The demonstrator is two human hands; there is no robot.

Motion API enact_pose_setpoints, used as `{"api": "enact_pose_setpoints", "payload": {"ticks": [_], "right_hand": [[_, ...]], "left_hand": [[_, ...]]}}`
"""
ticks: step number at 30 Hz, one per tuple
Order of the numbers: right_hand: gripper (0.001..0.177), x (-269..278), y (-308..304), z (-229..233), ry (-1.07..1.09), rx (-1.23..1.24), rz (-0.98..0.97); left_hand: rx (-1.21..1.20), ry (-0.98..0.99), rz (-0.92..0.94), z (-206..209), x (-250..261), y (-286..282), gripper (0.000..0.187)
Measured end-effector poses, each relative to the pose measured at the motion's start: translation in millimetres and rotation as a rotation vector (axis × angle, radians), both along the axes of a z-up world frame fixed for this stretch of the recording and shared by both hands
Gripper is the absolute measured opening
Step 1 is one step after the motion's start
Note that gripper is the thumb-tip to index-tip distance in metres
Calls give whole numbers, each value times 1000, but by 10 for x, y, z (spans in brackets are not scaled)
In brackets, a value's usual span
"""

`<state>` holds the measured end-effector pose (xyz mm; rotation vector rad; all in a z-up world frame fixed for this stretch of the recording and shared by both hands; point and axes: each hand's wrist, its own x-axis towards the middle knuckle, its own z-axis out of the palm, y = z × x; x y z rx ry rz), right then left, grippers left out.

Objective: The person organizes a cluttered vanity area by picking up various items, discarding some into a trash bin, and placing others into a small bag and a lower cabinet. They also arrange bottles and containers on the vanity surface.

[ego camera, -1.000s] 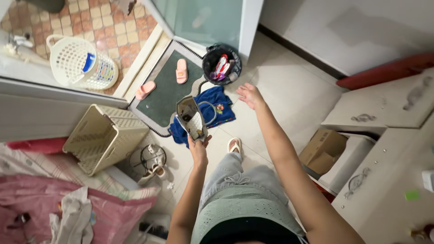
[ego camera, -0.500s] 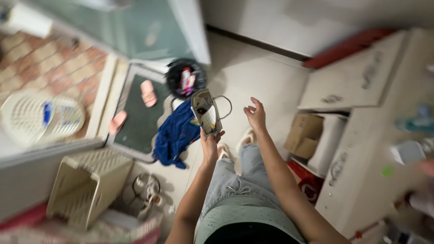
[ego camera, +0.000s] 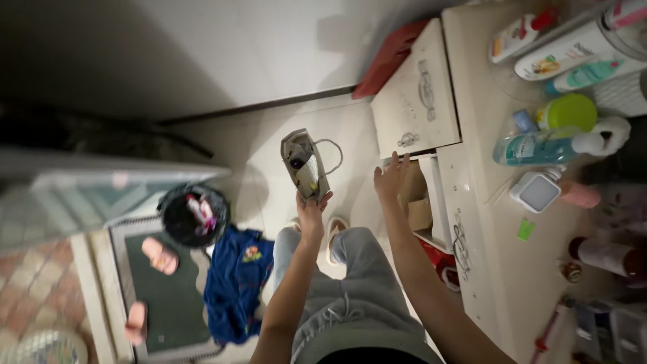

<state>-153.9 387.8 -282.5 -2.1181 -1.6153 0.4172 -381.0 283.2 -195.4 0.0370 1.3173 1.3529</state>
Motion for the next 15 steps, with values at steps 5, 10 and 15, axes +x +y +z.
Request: {"api": "enact_pose_setpoints", "payload": {"ticks": [5,10,15], "right_hand": [[78,278,411,-711,-244,1,-50],[74,403,977,-1707,-272,145,-246],[65,444,1198,-2438,-157,423,-325]], "left_hand": [[138,3,-74,-1032,332,675,49],[183,-29,-161,-2254,371,1206,65],[207,-5,-253,-3221,243,1469,67]]}}
